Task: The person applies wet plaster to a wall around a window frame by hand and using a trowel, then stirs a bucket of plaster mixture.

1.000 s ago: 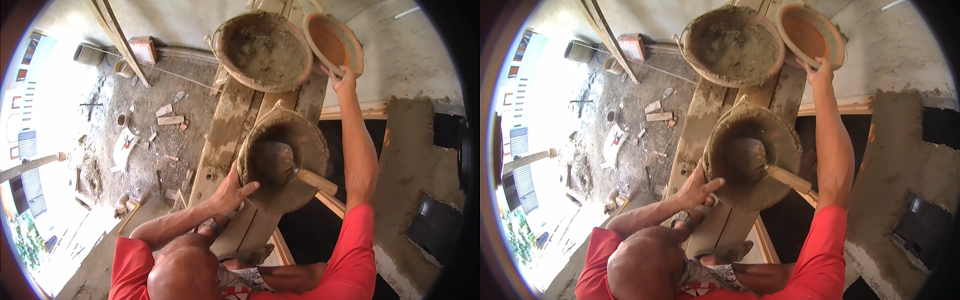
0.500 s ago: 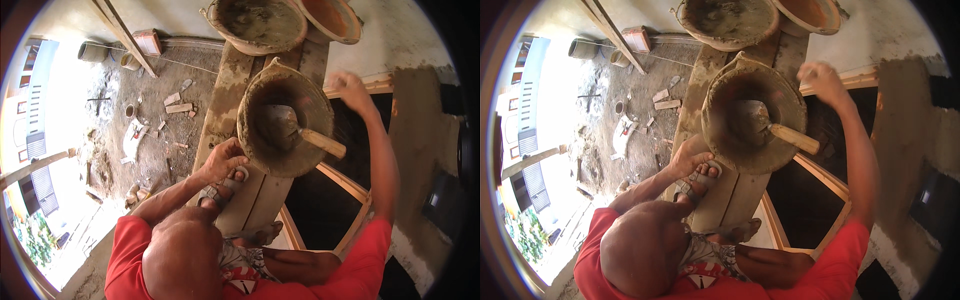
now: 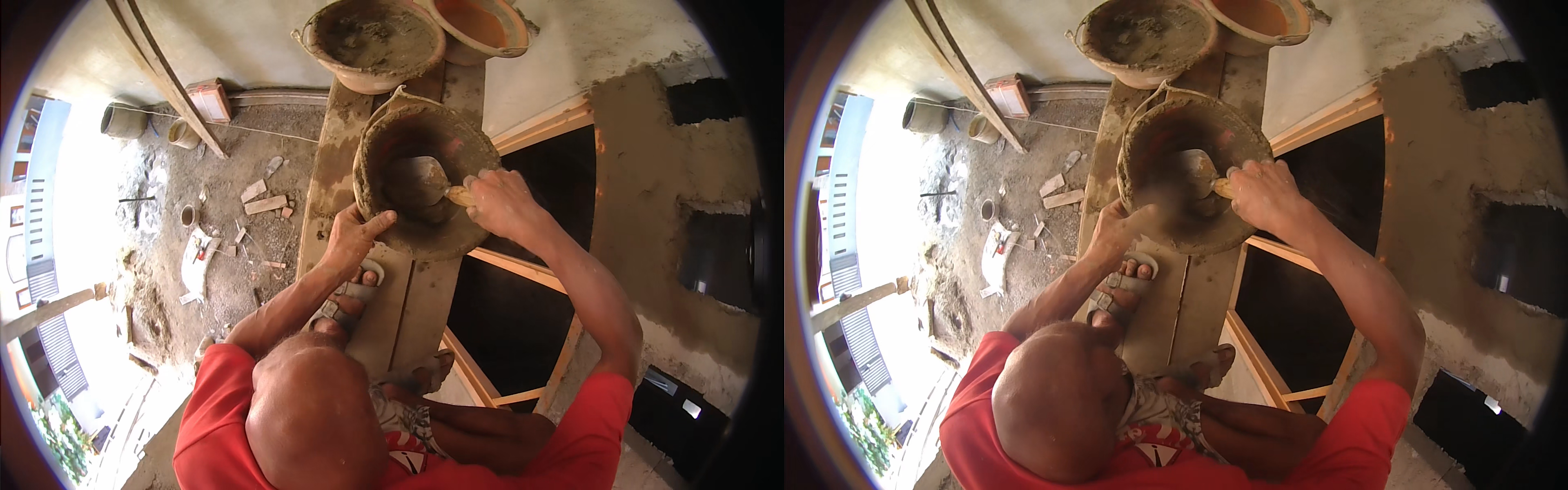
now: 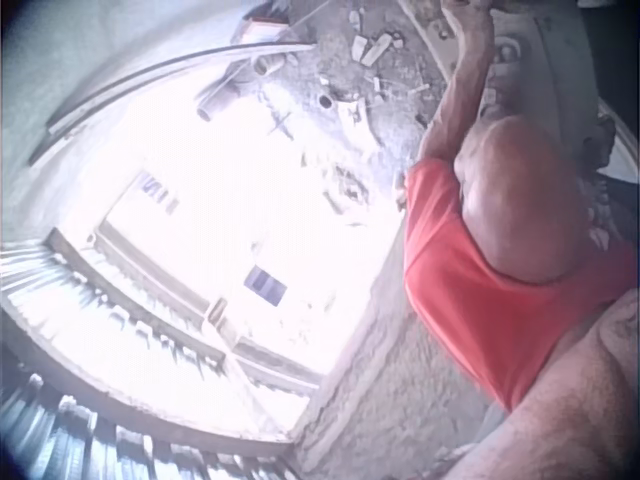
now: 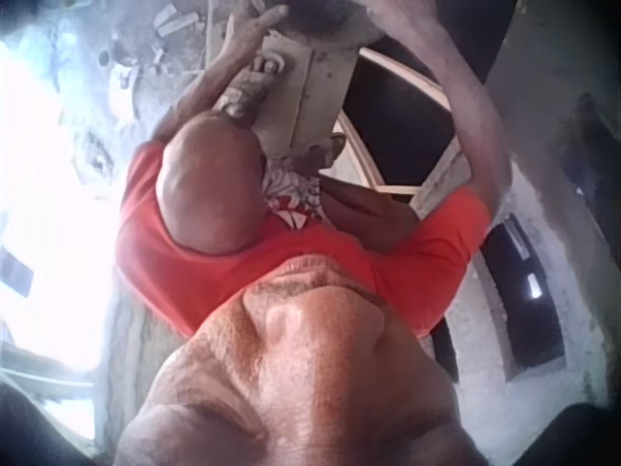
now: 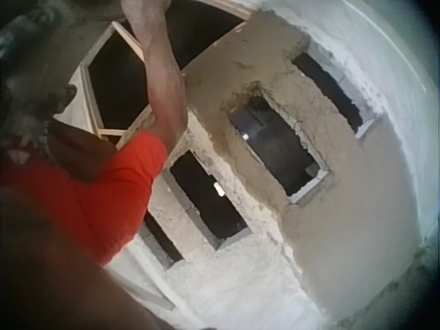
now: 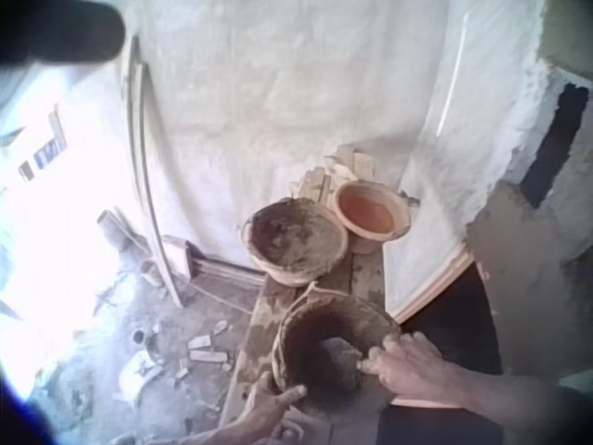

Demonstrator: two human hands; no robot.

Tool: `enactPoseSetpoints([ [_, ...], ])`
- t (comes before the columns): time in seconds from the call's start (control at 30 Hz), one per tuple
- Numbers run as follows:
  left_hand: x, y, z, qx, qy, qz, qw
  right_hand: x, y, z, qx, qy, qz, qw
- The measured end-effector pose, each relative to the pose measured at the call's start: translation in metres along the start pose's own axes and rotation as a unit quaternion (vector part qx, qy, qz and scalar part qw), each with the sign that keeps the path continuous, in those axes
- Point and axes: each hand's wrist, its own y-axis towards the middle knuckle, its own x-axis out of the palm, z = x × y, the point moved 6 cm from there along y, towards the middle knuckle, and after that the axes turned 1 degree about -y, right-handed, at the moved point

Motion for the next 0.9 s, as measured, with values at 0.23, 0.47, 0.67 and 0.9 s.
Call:
enactPoseSetpoints([
  [0.23, -0.036, 0.012, 0.038, 0.151, 0.001, 0.079, 0.985, -0.070, -0.018, 0.014, 0.052, -0.063, 0.094, 0.992],
  [0.47, 0.004, 0.052, 0.057, 0.116, -0.122, -0.071, 0.983, -0.015, 0.015, 0.010, 0.040, -0.068, 0.053, 0.995],
  [0.67, 0.024, 0.039, 0.049, 0.173, -0.085, -0.025, 0.981, -0.009, -0.015, 0.020, 0.131, 0.121, -0.140, 0.974],
  [0.9, 0.029, 0.028, 0.046, 0.196, -0.037, 0.017, 0.980, 0.037, -0.047, -0.010, 0.074, 0.380, -0.173, 0.906],
])
